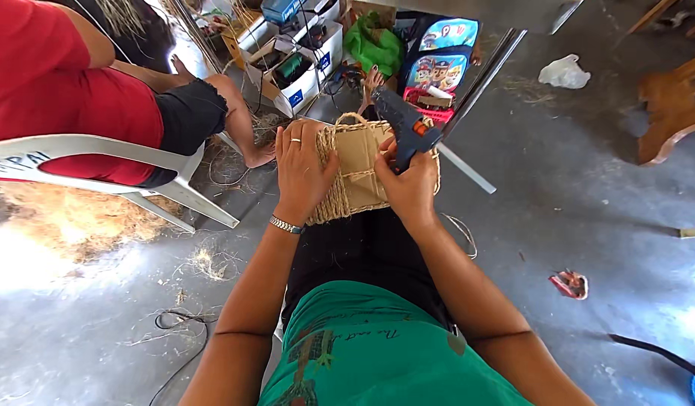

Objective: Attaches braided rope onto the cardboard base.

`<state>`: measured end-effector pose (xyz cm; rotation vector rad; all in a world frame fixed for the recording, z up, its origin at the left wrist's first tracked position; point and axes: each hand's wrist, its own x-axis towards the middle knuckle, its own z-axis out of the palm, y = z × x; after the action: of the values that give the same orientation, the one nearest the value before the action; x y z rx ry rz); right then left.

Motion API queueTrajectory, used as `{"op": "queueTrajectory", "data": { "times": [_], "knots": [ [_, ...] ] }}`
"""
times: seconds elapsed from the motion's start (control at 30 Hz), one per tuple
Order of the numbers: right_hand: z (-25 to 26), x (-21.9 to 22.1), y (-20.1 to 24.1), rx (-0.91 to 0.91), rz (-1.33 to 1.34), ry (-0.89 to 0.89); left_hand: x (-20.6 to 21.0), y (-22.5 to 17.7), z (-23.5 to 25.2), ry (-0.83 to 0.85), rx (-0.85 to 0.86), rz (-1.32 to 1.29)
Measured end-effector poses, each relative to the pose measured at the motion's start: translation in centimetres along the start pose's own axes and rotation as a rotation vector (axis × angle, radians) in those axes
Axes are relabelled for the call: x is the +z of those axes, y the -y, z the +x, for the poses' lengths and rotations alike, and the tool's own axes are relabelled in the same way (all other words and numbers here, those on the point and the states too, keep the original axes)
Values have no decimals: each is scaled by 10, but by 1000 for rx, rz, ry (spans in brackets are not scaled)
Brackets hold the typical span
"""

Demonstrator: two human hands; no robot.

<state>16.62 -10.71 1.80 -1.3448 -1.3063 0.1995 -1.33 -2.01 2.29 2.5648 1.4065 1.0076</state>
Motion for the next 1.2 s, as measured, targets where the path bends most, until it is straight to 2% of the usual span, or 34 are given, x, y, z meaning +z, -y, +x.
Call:
{"op": "queueTrajectory", "data": {
  "times": [0.2, 0.43, 0.63, 0.97, 1.2],
  "knots": [
    [18, -13, 4, 91, 96, 19, -12, -4, 8, 52, 64, -75],
    [12, -22, 3, 176, 69, 41, -9, -7, 14, -36, -61, -157],
    [4, -21, 4, 218, 138, 66, -6, -14, 24, -2, -164, -83],
    [4, -22, -6, 176, 131, 46, -14, -8, 36, 148, -285, -177],
    [25, -13, -3, -23, -13, 29, -15, -10, 41, 203, -311, -151]
  ]
}}
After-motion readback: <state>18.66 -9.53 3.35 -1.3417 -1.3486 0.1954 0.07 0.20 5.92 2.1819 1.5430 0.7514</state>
